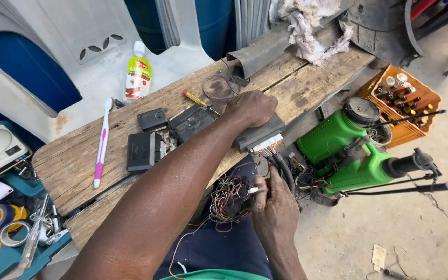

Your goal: The person is working on a tangle of multicolored wires and black electronic modules on a wooden workbench. They use a yellow screwdriver to manipulate the wires and connectors, then connect a white multi-pin connector to a black electronic module.

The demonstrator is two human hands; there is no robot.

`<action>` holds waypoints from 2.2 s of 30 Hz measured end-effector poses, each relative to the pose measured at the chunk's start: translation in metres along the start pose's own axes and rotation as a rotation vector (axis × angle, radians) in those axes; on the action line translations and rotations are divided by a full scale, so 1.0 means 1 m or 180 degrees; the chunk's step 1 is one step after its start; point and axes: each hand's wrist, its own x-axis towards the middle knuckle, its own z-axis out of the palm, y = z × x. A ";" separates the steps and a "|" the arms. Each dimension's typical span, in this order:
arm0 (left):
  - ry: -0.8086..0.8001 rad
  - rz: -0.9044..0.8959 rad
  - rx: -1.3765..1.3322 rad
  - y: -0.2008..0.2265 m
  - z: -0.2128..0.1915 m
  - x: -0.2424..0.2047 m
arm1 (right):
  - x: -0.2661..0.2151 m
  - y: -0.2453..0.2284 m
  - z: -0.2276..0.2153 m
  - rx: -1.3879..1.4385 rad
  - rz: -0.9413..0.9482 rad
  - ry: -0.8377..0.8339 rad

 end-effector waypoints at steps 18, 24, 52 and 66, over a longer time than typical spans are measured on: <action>0.0059 0.0472 0.0119 -0.017 0.006 -0.006 | -0.006 -0.007 0.009 0.3089 -0.0518 -0.0988; 0.0103 0.0416 0.0291 -0.013 0.017 0.003 | -0.008 -0.020 -0.014 0.0768 -0.0065 0.0220; 0.0007 0.0733 -0.0101 -0.023 0.011 -0.009 | 0.032 -0.009 0.029 0.1629 0.0154 -0.0530; -0.0226 0.0806 -0.0325 -0.039 0.010 0.008 | 0.052 0.010 0.052 0.3663 -0.0602 -0.1058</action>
